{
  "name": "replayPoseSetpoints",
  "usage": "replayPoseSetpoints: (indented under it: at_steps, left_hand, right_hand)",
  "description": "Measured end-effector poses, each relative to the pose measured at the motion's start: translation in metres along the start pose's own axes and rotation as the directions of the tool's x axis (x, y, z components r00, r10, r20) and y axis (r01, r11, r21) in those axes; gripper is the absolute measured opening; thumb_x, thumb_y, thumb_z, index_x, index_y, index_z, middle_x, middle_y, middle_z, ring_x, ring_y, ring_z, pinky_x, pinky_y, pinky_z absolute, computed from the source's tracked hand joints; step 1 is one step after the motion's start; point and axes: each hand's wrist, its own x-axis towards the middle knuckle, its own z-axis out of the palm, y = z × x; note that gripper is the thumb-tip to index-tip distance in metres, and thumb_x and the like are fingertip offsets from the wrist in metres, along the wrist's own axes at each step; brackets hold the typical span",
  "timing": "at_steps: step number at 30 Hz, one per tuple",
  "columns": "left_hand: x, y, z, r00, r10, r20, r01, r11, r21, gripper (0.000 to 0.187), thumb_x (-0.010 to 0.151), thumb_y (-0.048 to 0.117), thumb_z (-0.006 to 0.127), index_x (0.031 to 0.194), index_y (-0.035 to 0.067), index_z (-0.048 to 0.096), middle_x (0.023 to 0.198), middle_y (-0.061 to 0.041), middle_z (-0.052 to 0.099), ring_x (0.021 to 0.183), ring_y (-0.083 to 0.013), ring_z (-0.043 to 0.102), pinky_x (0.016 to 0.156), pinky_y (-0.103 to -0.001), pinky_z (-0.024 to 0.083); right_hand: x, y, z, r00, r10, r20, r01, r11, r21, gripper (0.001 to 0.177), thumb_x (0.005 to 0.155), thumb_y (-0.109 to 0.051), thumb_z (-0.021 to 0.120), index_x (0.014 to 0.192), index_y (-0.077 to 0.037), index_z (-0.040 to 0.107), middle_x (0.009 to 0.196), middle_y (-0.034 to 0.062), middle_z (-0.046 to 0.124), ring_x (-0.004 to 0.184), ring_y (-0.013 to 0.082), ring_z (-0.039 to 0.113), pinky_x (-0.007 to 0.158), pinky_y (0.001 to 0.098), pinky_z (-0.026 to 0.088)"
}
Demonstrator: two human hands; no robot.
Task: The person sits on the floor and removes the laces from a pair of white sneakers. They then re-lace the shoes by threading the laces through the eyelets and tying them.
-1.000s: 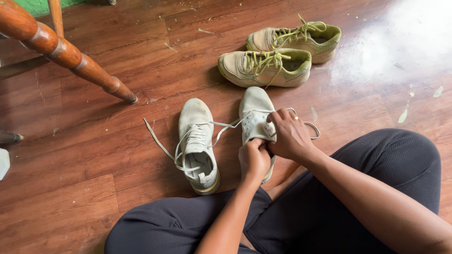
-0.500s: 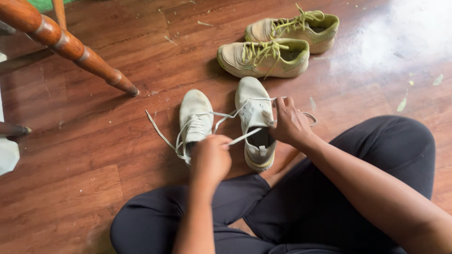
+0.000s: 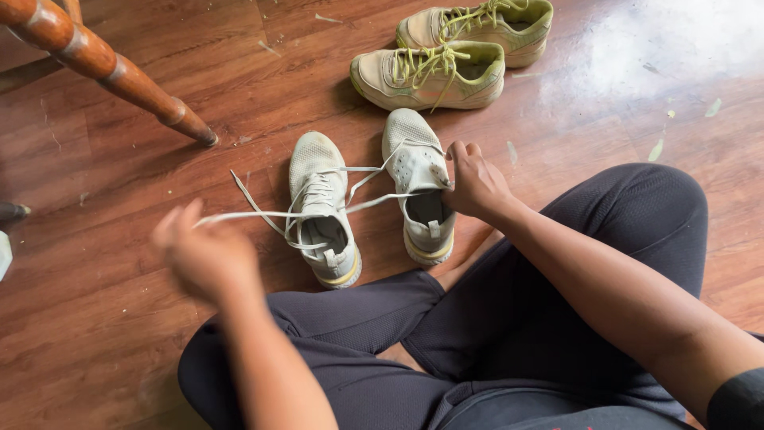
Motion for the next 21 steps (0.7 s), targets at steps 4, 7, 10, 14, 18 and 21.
replayPoseSetpoints:
  at_steps: [4, 7, 10, 14, 18, 21]
  left_hand:
    - [-0.04, 0.084, 0.043, 0.969, 0.174, 0.176, -0.018, 0.76, -0.649, 0.032, 0.091, -0.006, 0.053, 0.12, 0.002, 0.064, 0.124, -0.017, 0.063, 0.119, -0.0347, 0.063, 0.105, -0.044, 0.051]
    - [-0.083, 0.135, 0.057, 0.872, 0.357, 0.335, -0.051, 0.747, -0.663, 0.029, 0.087, 0.01, 0.07, 0.115, 0.005, 0.066, 0.124, -0.019, 0.066, 0.112, -0.0387, 0.068, 0.093, -0.044, 0.054]
    - [-0.102, 0.155, 0.066, 0.767, 0.406, 0.496, -0.073, 0.824, -0.561, 0.045, 0.084, 0.016, 0.075, 0.124, 0.0, 0.061, 0.119, -0.024, 0.064, 0.098, -0.044, 0.067, 0.078, -0.05, 0.054]
    - [-0.105, 0.155, 0.067, 0.65, 0.341, 0.679, -0.072, 0.917, -0.392, 0.029, 0.093, 0.024, 0.071, 0.112, 0.003, 0.064, 0.101, -0.021, 0.068, 0.091, -0.0402, 0.071, 0.073, -0.049, 0.056]
    - [-0.094, 0.147, 0.054, 0.665, 0.375, 0.646, -0.078, 0.895, -0.439, 0.026, 0.097, 0.029, 0.066, 0.086, 0.006, 0.07, 0.087, -0.017, 0.072, 0.082, -0.0409, 0.071, 0.07, -0.052, 0.054]
    - [-0.081, 0.144, 0.044, 0.636, 0.369, 0.678, -0.004, 0.88, -0.475, 0.027, 0.096, 0.031, 0.064, 0.083, 0.009, 0.073, 0.082, -0.018, 0.073, 0.079, -0.04, 0.071, 0.069, -0.051, 0.054]
  right_hand:
    - [-0.002, 0.0, 0.0, 1.0, 0.0, 0.029, 0.001, 1.0, -0.018, 0.07, 0.068, -0.021, 0.084, 0.128, -0.01, 0.049, 0.125, 0.0231, 0.057, 0.101, 0.0469, 0.065, 0.084, 0.0504, 0.054]
    - [-0.003, -0.001, -0.001, 0.999, 0.008, 0.041, -0.007, 1.0, -0.027, 0.071, 0.068, -0.022, 0.085, 0.128, -0.01, 0.049, 0.125, 0.0223, 0.056, 0.101, 0.0462, 0.065, 0.084, 0.0504, 0.054]
    - [-0.003, -0.003, -0.003, 0.999, 0.012, 0.039, -0.011, 0.999, -0.03, 0.071, 0.068, -0.022, 0.085, 0.128, -0.011, 0.049, 0.126, 0.0216, 0.057, 0.103, 0.0457, 0.065, 0.085, 0.0505, 0.054]
    - [-0.003, 0.0, -0.002, 0.999, 0.033, 0.037, -0.032, 0.999, -0.042, 0.073, 0.067, -0.022, 0.087, 0.128, -0.01, 0.048, 0.128, 0.0229, 0.056, 0.104, 0.0457, 0.065, 0.085, 0.0503, 0.053]
    - [0.001, 0.001, 0.001, 0.999, 0.037, 0.034, -0.036, 0.999, -0.024, 0.074, 0.067, -0.02, 0.087, 0.128, -0.007, 0.047, 0.127, 0.0261, 0.057, 0.103, 0.0456, 0.065, 0.086, 0.049, 0.054]
    - [0.001, 0.004, 0.003, 0.999, 0.015, 0.029, -0.015, 1.0, -0.006, 0.07, 0.069, -0.016, 0.084, 0.129, -0.006, 0.048, 0.126, 0.0262, 0.059, 0.103, 0.0447, 0.066, 0.088, 0.0478, 0.054]
